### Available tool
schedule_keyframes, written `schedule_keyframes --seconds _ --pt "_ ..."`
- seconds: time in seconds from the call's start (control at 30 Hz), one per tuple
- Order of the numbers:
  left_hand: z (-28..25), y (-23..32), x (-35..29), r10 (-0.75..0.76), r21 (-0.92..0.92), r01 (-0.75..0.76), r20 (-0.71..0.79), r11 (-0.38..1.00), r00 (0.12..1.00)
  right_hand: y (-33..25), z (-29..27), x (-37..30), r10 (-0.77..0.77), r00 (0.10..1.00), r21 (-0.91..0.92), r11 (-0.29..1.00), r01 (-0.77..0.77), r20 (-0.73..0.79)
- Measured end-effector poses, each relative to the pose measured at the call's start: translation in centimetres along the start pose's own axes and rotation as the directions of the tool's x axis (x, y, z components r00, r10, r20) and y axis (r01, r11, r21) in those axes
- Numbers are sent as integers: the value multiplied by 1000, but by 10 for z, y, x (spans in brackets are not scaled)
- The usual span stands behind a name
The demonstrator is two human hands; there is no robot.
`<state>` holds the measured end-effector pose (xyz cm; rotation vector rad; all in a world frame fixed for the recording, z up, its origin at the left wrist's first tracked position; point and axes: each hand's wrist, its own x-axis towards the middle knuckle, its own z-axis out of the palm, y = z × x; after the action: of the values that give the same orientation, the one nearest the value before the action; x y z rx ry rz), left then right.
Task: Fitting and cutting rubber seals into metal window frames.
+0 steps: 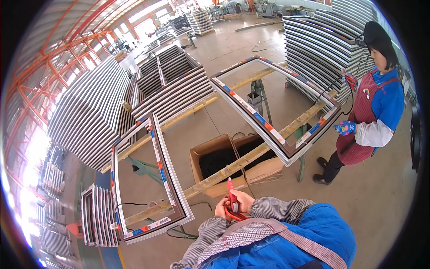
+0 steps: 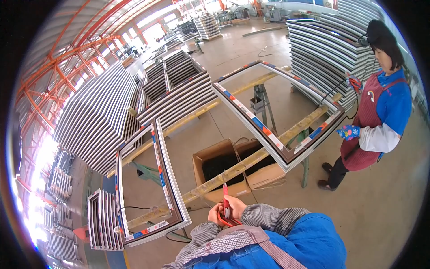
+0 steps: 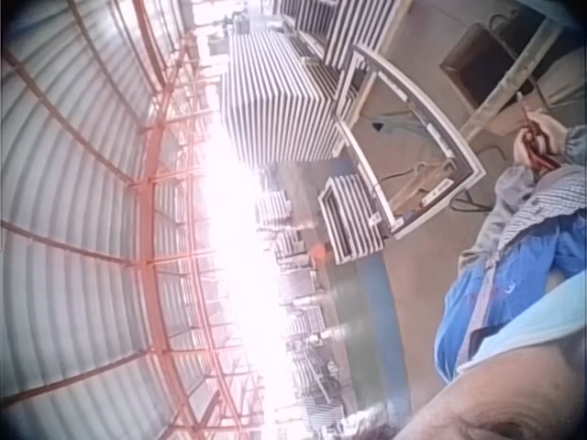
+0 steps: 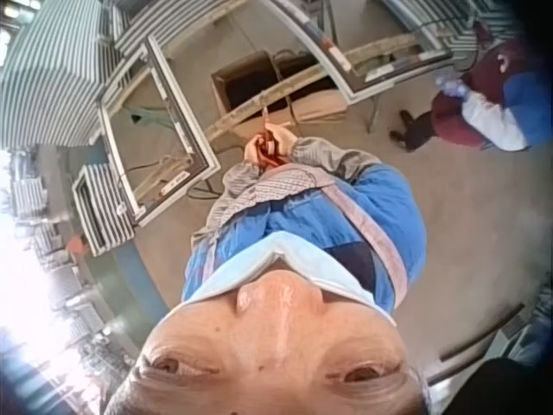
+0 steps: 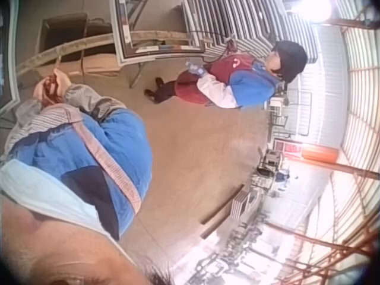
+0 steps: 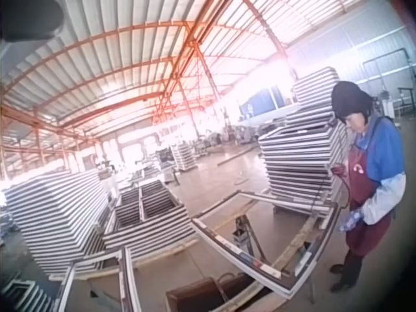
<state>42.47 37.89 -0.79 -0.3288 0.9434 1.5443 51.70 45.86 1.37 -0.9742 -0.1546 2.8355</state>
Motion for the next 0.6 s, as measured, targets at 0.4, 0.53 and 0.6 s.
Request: schedule_keyframes --seconds 0.4,0.53,0.6 --pt "9 3 -11 -2 -24 2 15 1000 1000 1 0 2 2 1000 28 1000 -2 26" --pt "3 0 -9 30 3 -31 24 1000 999 3 -5 6 -5 1000 12 1000 5 29" --pt "3 2 -11 -15 -33 17 51 999 999 3 -7 8 0 1000 2 1000 0 16"
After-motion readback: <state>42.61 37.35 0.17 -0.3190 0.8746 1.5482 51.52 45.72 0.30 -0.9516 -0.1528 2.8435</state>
